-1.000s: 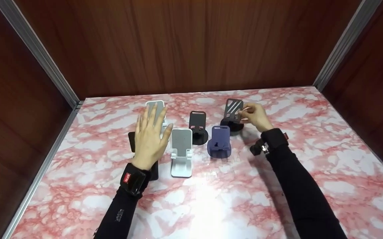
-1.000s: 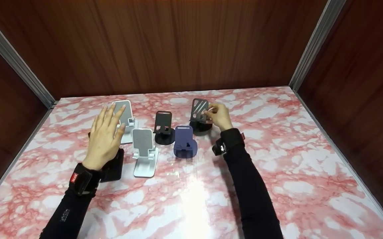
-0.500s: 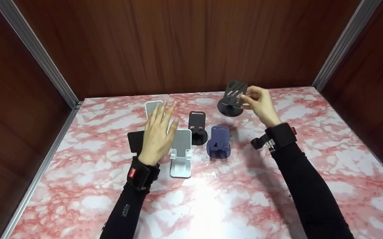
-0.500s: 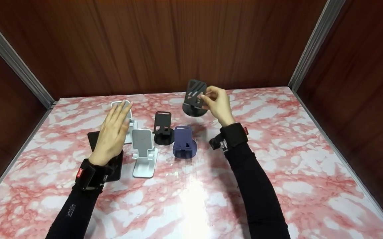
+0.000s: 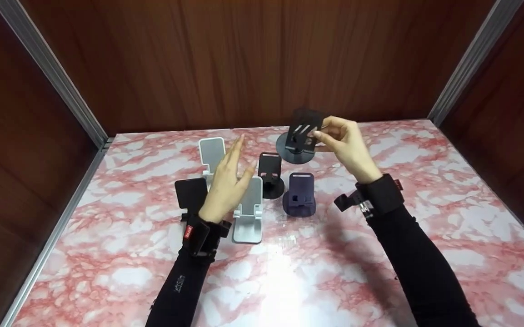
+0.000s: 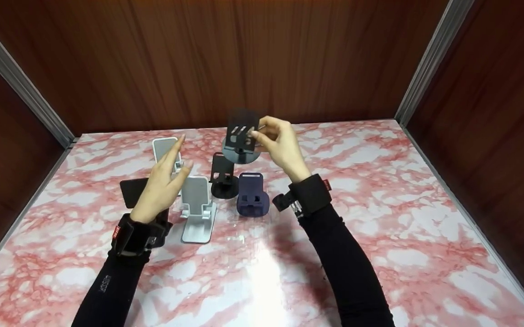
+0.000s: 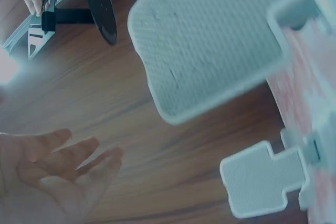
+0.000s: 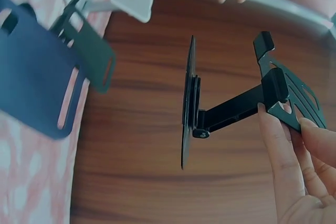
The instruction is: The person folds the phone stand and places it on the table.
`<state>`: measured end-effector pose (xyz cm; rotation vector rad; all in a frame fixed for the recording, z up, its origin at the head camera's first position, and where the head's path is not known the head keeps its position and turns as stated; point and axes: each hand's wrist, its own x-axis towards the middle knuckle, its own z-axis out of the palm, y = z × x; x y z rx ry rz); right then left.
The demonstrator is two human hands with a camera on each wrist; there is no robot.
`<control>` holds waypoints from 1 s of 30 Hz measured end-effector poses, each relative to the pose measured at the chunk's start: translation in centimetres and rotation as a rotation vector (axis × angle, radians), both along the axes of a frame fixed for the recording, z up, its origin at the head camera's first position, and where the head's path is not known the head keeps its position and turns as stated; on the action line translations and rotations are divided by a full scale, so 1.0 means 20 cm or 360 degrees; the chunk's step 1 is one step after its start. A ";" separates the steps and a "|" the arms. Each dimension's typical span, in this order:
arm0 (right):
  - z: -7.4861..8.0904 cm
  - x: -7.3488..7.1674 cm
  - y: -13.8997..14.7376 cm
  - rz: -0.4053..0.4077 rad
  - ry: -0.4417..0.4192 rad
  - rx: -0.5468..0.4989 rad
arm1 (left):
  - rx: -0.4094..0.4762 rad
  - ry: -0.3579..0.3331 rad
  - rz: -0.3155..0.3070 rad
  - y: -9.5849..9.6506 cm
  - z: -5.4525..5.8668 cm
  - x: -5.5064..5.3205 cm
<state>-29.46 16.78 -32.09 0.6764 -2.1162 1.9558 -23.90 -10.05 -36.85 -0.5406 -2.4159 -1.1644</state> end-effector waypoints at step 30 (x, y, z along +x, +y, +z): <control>0.00 0.16 -0.19 0.0312 0.0039 0.0066 | 0.1281 -0.0775 -0.0311 0.05 -0.04 -0.05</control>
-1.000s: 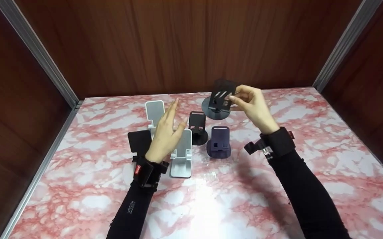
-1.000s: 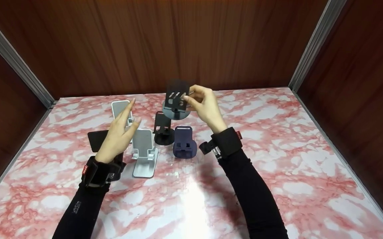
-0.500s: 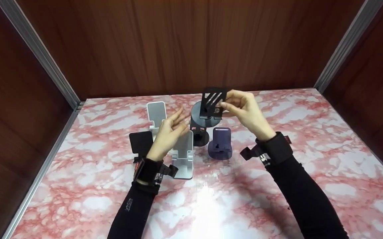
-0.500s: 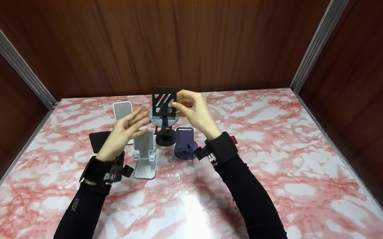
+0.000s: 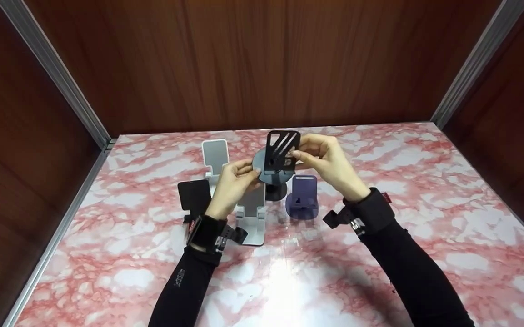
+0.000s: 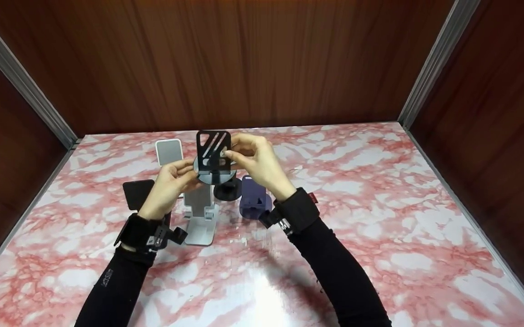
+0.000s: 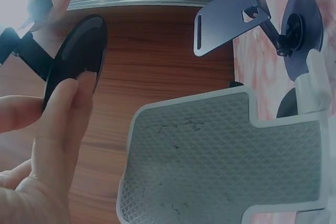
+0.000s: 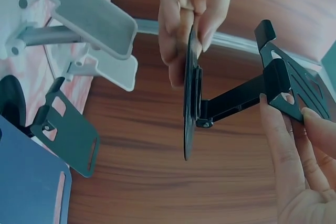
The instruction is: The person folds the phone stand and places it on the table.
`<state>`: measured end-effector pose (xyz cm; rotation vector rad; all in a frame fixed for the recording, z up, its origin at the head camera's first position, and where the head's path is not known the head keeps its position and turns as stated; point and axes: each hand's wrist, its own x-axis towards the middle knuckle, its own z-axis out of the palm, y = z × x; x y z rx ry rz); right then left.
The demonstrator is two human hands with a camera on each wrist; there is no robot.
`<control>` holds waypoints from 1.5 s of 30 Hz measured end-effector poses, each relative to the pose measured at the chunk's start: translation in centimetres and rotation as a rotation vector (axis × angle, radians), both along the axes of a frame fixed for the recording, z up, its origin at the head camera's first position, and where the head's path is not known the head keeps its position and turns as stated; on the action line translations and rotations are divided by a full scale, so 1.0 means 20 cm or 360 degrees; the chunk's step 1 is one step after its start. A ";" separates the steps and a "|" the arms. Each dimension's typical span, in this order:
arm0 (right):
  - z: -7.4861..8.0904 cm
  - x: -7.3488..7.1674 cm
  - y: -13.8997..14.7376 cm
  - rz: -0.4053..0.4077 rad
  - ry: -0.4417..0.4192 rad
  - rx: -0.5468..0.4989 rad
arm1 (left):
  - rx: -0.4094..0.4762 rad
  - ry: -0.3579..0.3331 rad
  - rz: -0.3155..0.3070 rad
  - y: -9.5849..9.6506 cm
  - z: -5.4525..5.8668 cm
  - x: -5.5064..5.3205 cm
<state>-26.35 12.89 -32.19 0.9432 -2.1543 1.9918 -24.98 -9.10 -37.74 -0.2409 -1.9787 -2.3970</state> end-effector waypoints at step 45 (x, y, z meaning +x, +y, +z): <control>-0.03 0.02 -0.02 0.0117 -0.0151 -0.0051 | -0.0101 0.0235 -0.0018 -0.02 0.00 0.01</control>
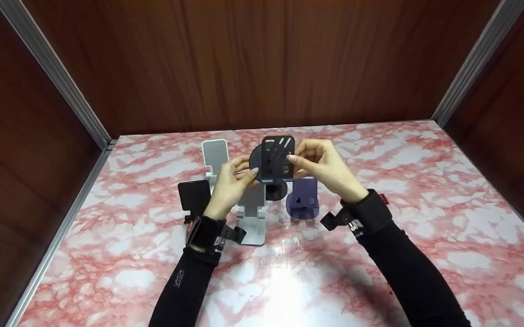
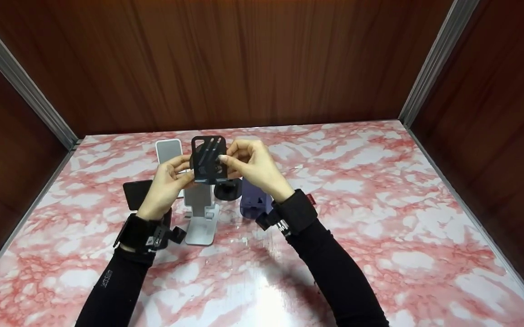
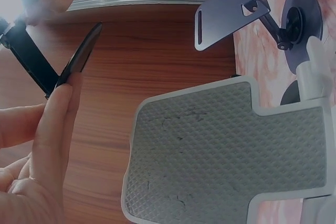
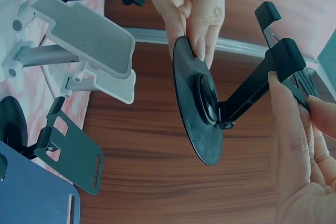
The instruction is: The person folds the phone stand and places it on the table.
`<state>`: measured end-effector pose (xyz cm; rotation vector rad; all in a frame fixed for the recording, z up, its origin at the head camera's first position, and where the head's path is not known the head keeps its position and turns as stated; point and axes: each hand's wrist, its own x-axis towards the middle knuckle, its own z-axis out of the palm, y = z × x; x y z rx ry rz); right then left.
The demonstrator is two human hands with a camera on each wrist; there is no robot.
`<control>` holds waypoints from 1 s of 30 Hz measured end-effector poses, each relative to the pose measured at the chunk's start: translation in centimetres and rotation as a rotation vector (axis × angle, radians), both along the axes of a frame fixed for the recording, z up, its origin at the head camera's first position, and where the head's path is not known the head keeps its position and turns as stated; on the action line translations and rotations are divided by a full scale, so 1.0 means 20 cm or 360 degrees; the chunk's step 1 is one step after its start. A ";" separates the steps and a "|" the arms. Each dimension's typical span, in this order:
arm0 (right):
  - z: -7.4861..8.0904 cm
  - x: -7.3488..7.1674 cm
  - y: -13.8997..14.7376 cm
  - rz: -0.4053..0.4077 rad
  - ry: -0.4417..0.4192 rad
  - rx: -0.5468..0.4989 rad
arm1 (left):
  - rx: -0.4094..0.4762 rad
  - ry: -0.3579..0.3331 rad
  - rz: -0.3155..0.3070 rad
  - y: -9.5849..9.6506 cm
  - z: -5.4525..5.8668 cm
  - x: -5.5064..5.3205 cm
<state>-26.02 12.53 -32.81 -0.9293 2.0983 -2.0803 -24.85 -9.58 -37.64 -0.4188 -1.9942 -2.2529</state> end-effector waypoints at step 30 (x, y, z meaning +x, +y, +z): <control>-0.02 -0.01 0.04 0.0102 -0.0274 0.0234 | -0.0184 0.0398 0.0159 0.00 0.01 0.00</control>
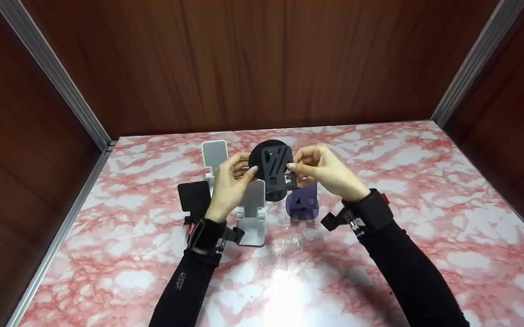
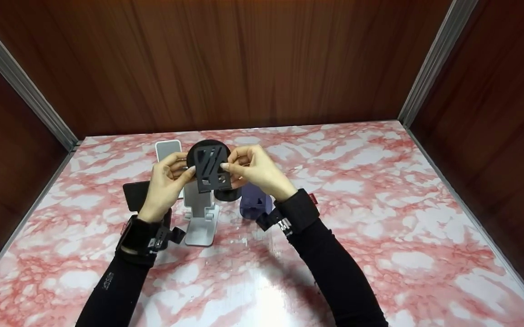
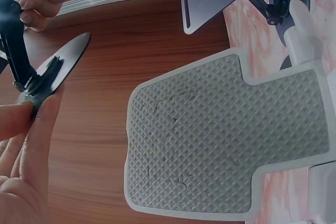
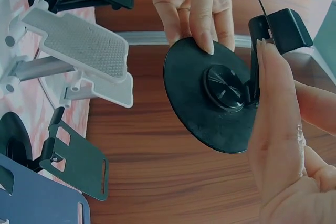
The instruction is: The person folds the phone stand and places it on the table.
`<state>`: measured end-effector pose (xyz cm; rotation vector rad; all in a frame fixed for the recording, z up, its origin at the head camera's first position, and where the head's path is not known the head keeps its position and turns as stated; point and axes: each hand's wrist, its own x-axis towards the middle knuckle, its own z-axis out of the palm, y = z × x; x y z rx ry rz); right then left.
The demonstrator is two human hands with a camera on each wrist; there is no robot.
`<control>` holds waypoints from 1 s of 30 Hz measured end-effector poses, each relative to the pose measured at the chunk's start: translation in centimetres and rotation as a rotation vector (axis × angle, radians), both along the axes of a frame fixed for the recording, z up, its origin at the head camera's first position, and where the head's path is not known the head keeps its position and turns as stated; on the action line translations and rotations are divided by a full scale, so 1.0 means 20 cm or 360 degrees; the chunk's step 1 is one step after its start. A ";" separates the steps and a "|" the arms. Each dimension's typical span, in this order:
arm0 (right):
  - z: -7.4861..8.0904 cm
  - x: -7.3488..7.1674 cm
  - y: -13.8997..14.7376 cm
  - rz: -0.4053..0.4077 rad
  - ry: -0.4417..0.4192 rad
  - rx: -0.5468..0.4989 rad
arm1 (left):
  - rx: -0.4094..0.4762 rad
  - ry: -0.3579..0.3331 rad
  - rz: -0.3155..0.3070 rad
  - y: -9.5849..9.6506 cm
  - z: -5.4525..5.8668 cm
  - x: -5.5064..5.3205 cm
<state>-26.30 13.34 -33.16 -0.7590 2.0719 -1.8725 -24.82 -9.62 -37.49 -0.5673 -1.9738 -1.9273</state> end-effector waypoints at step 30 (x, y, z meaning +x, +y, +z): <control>0.01 0.05 -0.02 -0.0355 0.0311 -0.0104 | 0.0028 0.0079 0.0025 0.01 0.00 0.00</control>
